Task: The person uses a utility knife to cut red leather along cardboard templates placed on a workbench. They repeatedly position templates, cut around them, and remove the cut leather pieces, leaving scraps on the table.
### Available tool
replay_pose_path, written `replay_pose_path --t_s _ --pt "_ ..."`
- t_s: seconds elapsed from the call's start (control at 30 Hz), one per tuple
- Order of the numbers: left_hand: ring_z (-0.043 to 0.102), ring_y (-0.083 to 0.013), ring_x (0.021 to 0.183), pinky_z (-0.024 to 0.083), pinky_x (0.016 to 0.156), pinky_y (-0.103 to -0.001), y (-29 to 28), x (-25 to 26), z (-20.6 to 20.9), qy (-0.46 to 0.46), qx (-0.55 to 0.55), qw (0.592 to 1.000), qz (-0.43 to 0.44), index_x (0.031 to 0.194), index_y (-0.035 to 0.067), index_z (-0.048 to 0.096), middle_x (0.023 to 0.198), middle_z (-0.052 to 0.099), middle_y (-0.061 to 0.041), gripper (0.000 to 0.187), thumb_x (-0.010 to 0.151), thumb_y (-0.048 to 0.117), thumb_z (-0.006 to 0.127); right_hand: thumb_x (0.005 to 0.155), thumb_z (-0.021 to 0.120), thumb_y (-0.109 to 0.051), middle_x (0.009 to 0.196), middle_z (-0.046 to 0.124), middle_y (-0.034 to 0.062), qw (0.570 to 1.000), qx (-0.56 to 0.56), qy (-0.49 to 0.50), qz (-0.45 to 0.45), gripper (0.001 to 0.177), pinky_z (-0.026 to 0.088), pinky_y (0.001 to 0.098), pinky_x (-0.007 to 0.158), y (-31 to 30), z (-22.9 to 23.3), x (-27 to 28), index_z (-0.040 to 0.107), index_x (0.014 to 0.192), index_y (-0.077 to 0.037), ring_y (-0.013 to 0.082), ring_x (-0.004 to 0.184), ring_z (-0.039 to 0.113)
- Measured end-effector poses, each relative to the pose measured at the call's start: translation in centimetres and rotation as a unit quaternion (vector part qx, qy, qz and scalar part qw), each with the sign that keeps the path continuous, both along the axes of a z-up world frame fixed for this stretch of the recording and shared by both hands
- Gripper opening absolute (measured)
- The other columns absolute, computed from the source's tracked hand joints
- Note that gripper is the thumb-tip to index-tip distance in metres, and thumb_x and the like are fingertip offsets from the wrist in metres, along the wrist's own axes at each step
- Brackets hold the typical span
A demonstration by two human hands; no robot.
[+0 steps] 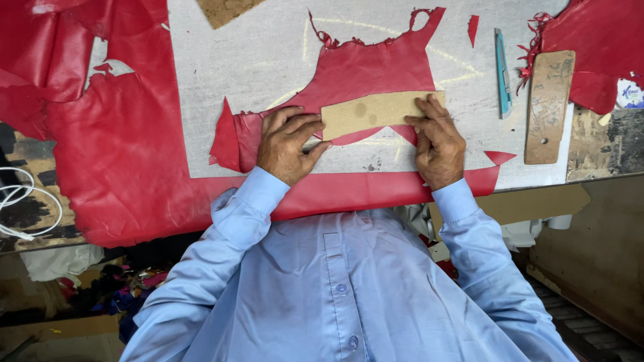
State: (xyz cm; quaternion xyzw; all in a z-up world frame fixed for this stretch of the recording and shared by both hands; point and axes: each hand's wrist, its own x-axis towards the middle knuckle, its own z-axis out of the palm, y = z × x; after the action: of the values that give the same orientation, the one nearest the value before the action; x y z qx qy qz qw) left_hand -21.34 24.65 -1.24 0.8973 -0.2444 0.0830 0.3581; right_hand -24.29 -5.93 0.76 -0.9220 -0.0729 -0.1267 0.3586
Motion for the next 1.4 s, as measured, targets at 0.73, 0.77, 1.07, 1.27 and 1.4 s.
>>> replay_pose_path --t_s 0.73,0.77,1.07,1.27,1.4 --pt "0.065 -0.0102 0.074 0.056 0.065 -0.022 -0.8 4.2 0.5 0.276 -0.252 0.925 -0.067 0.119 0.005 0.076 0.105 0.068 -0.008 0.032 0.091 -0.009 0.076 0.091 0.077 0.006 0.143 0.06 0.0162 0.998 0.008 -0.02 -0.053 0.052 0.056 0.0387 0.104 -0.7 1.8 0.3 0.063 0.141 -0.003 0.0348 0.129 0.062" --pt "0.066 -0.0105 0.073 0.057 0.065 -0.022 -0.7 4.6 0.1 0.271 -0.251 0.928 -0.043 0.117 0.005 0.076 0.102 0.068 -0.007 0.03 0.09 -0.008 0.077 0.092 0.076 0.007 0.141 0.061 0.0158 0.997 0.031 -0.008 -0.068 0.051 0.06 0.036 0.099 -0.9 1.8 0.3 0.065 0.14 -0.003 0.0326 0.126 0.064" --pt "0.077 -0.0171 0.088 0.064 0.075 -0.027 -1.2 3.7 -0.6 0.133 -0.18 0.97 0.098 0.101 0.004 0.076 0.106 0.076 -0.01 0.017 0.087 0.003 0.085 0.086 0.086 -0.004 0.142 0.062 0.0142 0.999 0.002 0.03 -0.012 0.038 0.059 0.0367 0.103 -1.1 0.8 0.3 0.074 0.122 -0.004 0.031 0.127 0.065" --pt "0.062 -0.0306 0.116 0.052 0.1 -0.04 0.1 2.2 1.4 0.054 -0.055 0.997 0.031 0.118 0.006 0.074 0.121 0.073 -0.013 0.043 0.079 0.018 0.09 0.078 0.09 -0.009 0.139 0.061 0.0144 0.995 -0.095 -0.032 0.001 0.045 0.054 0.0398 0.102 -1.0 1.4 0.1 0.077 0.121 -0.005 0.034 0.122 0.057" --pt "0.051 -0.0341 0.132 0.038 0.112 -0.045 0.7 0.7 2.0 0.065 -0.043 0.997 0.003 0.132 0.011 0.069 0.129 0.072 -0.01 0.061 0.076 0.025 0.089 0.081 0.089 -0.01 0.133 0.06 0.0157 0.999 -0.049 0.008 0.001 0.051 0.052 0.04 0.1 -2.2 1.4 -0.3 0.07 0.128 0.0 0.0298 0.119 0.056"
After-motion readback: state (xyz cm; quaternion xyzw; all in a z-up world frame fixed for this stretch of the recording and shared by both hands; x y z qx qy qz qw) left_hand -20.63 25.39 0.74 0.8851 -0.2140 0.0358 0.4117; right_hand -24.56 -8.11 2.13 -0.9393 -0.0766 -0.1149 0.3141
